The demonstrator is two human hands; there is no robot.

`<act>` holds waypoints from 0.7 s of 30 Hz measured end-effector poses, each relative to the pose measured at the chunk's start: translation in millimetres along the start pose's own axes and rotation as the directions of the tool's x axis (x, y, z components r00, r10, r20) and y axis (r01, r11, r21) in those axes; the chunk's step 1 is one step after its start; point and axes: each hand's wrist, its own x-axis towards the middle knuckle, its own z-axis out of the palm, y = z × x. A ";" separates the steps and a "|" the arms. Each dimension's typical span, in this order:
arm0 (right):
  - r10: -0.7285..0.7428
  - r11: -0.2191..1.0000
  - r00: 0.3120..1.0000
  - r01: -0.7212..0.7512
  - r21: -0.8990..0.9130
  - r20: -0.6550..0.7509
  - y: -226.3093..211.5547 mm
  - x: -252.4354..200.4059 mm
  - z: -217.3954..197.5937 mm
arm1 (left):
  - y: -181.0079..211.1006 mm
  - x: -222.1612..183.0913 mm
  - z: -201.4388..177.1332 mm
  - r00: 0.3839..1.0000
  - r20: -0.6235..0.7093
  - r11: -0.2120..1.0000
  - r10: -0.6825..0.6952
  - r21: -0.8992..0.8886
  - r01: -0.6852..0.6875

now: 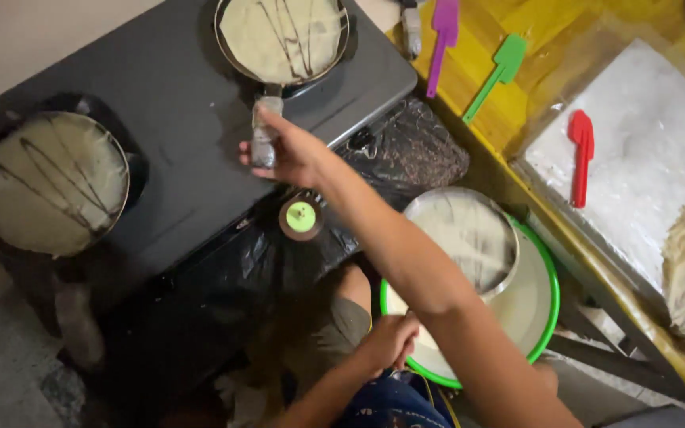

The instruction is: Pouring batter into a pan, spreading it, and flipping the cooked crepes to make thin pancakes.

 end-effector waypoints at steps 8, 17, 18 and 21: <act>-0.222 0.970 0.969 0.208 0.128 0.105 -86.1 -144.4 4.0 | 155.9 69.7 -55.7 0.865 -0.414 0.949 0.283 -0.006 -0.314; -0.380 0.898 0.864 0.430 0.092 -0.330 -43.6 -367.3 -117.2 | 245.7 194.9 -180.5 0.573 -0.785 0.713 0.234 -0.262 -0.650; -0.368 0.881 0.871 0.439 0.178 -0.324 -21.5 -381.5 -150.5 | 247.8 194.9 -186.4 0.567 -0.791 0.712 0.229 -0.260 -0.652; -0.342 0.811 0.889 0.443 0.382 -0.305 21.5 -429.5 -188.0 | 254.8 184.2 -200.5 0.566 -0.792 0.718 0.229 -0.255 -0.647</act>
